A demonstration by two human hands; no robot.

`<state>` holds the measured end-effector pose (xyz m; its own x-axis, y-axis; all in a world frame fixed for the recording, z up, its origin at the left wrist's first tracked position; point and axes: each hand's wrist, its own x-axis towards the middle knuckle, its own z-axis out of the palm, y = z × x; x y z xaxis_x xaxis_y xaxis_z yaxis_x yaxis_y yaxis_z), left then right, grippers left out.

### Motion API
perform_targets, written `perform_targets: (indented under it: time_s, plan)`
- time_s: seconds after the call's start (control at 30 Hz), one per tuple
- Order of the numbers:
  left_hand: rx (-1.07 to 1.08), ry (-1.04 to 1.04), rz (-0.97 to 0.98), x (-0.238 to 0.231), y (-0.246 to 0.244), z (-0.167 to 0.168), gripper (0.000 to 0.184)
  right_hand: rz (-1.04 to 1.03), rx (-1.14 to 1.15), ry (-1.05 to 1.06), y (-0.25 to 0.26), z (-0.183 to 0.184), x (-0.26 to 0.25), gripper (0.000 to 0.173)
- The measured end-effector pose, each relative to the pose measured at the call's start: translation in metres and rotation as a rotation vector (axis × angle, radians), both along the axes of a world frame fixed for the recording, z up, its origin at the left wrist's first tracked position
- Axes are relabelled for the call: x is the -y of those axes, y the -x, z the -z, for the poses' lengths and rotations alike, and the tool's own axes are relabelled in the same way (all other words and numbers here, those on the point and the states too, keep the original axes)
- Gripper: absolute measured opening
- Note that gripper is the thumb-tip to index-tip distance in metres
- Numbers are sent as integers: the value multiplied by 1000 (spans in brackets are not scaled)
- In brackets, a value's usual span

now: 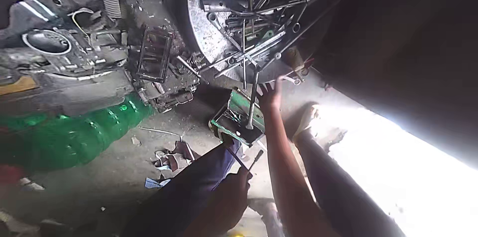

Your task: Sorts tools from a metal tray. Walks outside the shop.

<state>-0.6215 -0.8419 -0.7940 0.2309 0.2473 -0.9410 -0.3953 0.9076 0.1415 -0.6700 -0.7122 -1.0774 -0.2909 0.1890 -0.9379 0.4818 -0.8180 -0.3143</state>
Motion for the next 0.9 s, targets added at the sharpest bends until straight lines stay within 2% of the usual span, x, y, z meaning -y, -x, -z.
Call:
perform_targets:
  time_s: [0.07, 0.17, 0.23, 0.37, 0.53, 0.63, 0.7, 0.77, 0.8, 0.83, 0.9]
  plan:
    - [36, -3, -25, -4, -40, -4, 34, -391, 22, -117, -33, -12, 22, 76]
    - [138, 15, -16, -20, -67, -18, 38, -1055, -3, -263, -61, -37, 28, 38]
    - [163, 41, -45, -28, -82, -28, 37, -1149, 9, -297, -70, -60, 21, 26]
    - [151, 77, -187, -43, -95, -35, 33, -1158, -3, -267, -54, -94, -1, 19]
    - [-11, 83, -605, -44, -128, -31, 31, -1473, 86, -281, -16, -74, 15, 18]
    - [-52, 137, -836, -48, -153, -24, 28, -1439, 23, -133, -28, -88, 17, 25]
    - [-52, 183, -868, -51, -159, -22, 30, -1254, 5, 23, -38, -119, 16, 29]
    - [-55, 205, -883, -54, -167, -22, 31, -949, -8, 143, -45, -150, 21, 28]
    - [-56, 215, -902, -56, -171, -21, 32, -819, -3, 158, -43, -165, 22, 26]
    - [-54, 228, -934, -58, -175, -21, 31, -774, -2, 143, -37, -179, 22, 26]
    - [-51, 254, -1024, -62, -184, -22, 30, -795, -33, 51, -14, -204, 20, 28]
